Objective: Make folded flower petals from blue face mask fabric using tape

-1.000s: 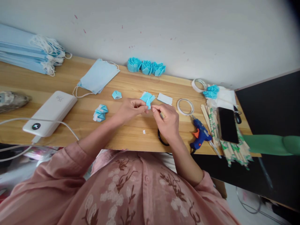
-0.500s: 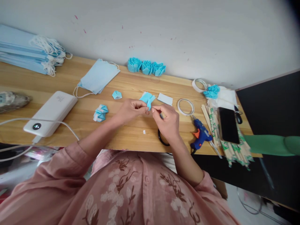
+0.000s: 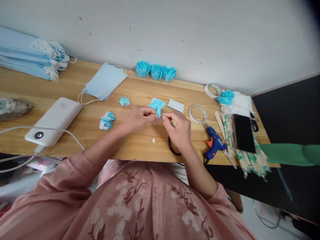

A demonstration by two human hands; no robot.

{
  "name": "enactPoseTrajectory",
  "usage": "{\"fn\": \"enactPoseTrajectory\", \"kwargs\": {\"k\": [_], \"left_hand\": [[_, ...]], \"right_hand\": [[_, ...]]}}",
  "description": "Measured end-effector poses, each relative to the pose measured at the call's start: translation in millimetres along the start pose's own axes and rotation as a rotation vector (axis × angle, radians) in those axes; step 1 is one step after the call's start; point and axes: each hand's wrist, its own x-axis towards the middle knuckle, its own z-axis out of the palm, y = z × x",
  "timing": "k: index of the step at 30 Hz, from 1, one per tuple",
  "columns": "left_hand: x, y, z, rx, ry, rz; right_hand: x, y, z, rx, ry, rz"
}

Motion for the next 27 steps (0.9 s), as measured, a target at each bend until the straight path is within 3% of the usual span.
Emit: {"fn": "enactPoseTrajectory", "kwargs": {"k": [8,11,14,16,20,23,27], "left_hand": [[1.5,-2.8,0.1,-0.009,-0.008,0.011],[1.1,-0.7,-1.3,0.022,0.015,-0.014],[0.7,2.4,-2.2,0.034,0.055,-0.031],[0.9,3.4,-2.1,0.02,0.077,-0.026],[2.1,0.9,-0.6,-0.002,0.09,0.014],[2.7,-3.1,0.6,-0.002,0.105,0.06],[2.3,-4.7,2.4,0.015,0.133,0.124]], "right_hand": [[0.8,5.2,3.4,-0.249,0.043,-0.116],[0.1,7.5,-6.6,-0.236,0.083,-0.042],[-10.5,4.4,-31.5,-0.143,0.091,0.093],[-25.5,-2.1,-52.0,-0.062,0.009,0.13],[-69.5,-17.1,-79.2,0.079,-0.4,-0.021],[-105.1,-20.3,-78.6,0.013,-0.592,-0.116],[-142.3,-21.5,-67.6,-0.129,-0.707,-0.129]]}}
